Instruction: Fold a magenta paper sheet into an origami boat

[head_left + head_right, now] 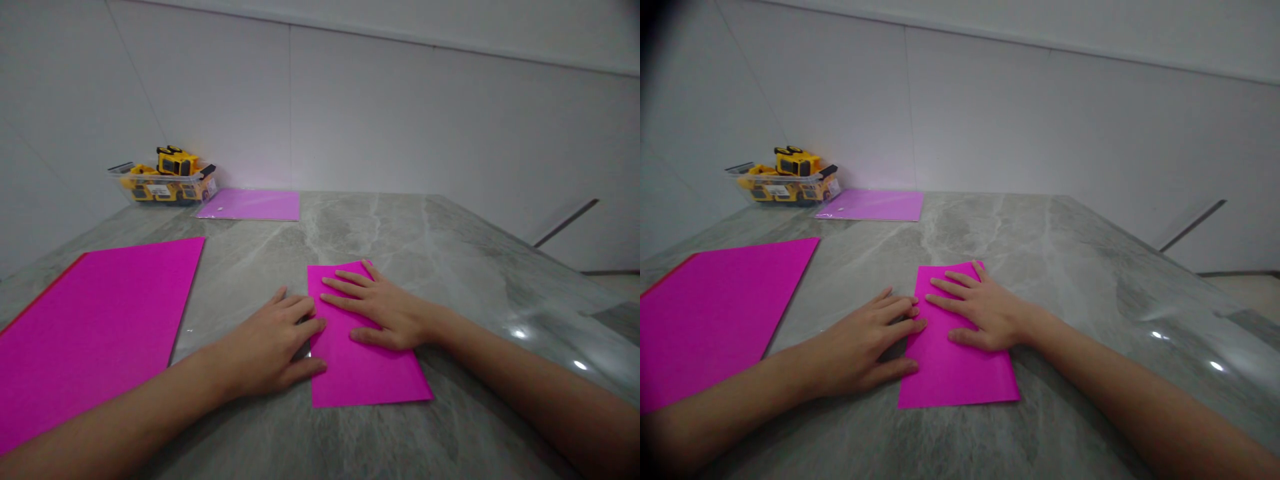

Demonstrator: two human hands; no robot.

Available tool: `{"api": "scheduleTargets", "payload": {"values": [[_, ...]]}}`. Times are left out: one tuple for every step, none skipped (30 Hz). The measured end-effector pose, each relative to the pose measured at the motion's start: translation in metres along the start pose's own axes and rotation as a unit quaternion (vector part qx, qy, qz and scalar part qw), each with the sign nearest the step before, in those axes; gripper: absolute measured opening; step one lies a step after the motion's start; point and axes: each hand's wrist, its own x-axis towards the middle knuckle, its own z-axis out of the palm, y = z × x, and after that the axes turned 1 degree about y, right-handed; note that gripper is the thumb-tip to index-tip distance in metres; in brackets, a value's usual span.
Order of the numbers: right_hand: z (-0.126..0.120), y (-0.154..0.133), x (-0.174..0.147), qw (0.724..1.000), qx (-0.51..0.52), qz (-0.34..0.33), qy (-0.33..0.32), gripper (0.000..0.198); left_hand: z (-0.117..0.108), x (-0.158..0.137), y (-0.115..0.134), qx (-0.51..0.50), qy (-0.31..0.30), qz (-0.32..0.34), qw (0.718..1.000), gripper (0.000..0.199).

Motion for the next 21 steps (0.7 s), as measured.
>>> {"api": "scheduleTargets", "payload": {"values": [[0.001, 0.000, 0.000, 1.000, 0.000, -0.001, 0.001, 0.069, 0.000, 0.000, 0.000, 0.001, 0.000, 0.000, 1.000, 0.043], [0.002, 0.000, 0.000, 1.000, 0.000, -0.002, 0.003, 0.069, 0.000, 0.000, 0.000, 0.002, 0.000, -0.001, 1.000, 0.043], [0.003, 0.000, 0.000, 1.000, 0.000, -0.002, 0.004, 0.069, 0.000, 0.000, 0.000, 0.003, 0.000, -0.001, 1.000, 0.043], [0.004, -0.001, 0.000, 1.000, 0.000, -0.002, 0.006, 0.069, 0.000, 0.000, 0.000, 0.003, 0.000, -0.002, 1.000, 0.043], [0.005, -0.001, 0.000, 1.000, -0.001, -0.002, 0.007, 0.070, 0.000, 0.000, 0.000, 0.004, -0.001, -0.002, 1.000, 0.043], [0.006, -0.001, -0.001, 1.000, -0.001, -0.001, 0.009, 0.070, 0.000, -0.001, 0.001, 0.005, -0.002, -0.003, 1.000, 0.042], [0.007, -0.001, -0.001, 1.000, -0.001, 0.002, 0.010, 0.071, 0.001, -0.001, 0.001, 0.005, -0.002, -0.004, 1.000, 0.042], [0.008, -0.001, -0.001, 1.000, -0.002, 0.005, 0.011, 0.072, 0.000, 0.000, 0.001, 0.006, -0.002, -0.005, 1.000, 0.042], [0.010, -0.001, -0.001, 1.000, -0.003, 0.009, 0.013, 0.072, 0.000, 0.000, 0.000, 0.007, -0.003, -0.005, 1.000, 0.043], [0.011, -0.002, -0.002, 1.000, -0.003, 0.014, 0.015, 0.073, 0.000, 0.000, 0.000, 0.008, -0.003, -0.006, 1.000, 0.043], [0.012, -0.003, -0.003, 1.000, -0.003, 0.020, 0.018, 0.073, 0.000, 0.000, 0.000, 0.009, -0.004, -0.006, 1.000, 0.043], [0.013, -0.005, -0.004, 0.999, -0.004, 0.026, 0.020, 0.072, -0.001, 0.000, 0.000, 0.009, -0.004, -0.006, 1.000, 0.043], [0.013, -0.007, -0.006, 0.999, -0.003, 0.033, 0.021, 0.071, -0.002, 0.000, 0.000, 0.009, -0.004, -0.006, 1.000, 0.043], [0.014, -0.010, -0.007, 0.999, -0.001, 0.040, 0.021, 0.069, -0.002, 0.000, 0.000, 0.008, -0.004, -0.006, 1.000, 0.043], [0.014, -0.014, -0.010, 0.999, 0.002, 0.045, 0.020, 0.068, -0.003, 0.000, 0.001, 0.006, -0.004, -0.006, 1.000, 0.043], [0.014, -0.019, -0.012, 0.999, 0.007, 0.048, 0.019, 0.067, -0.004, 0.000, 0.001, 0.004, -0.004, -0.006, 1.000, 0.042], [0.014, -0.024, -0.015, 0.999, 0.013, 0.047, 0.016, 0.068, -0.004, 0.000, 0.001, 0.002, -0.004, -0.006, 1.000, 0.041], [0.013, -0.030, -0.017, 0.999, 0.020, 0.041, 0.012, 0.070, -0.005, 0.000, 0.001, 0.000, -0.006, -0.007, 1.000, 0.040], [0.012, -0.036, -0.020, 0.999, 0.029, 0.034, 0.006, 0.072, -0.005, -0.001, 0.001, -0.001, -0.007, -0.008, 1.000, 0.039], [0.011, -0.042, -0.023, 0.999, 0.039, 0.024, -0.004, 0.075, -0.006, -0.001, 0.002, -0.003, -0.010, -0.008, 1.000, 0.038], [0.010, -0.047, -0.026, 0.999, 0.050, 0.016, -0.010, 0.077, -0.006, -0.002, 0.002, -0.004, -0.011, -0.008, 1.000, 0.037]]}}
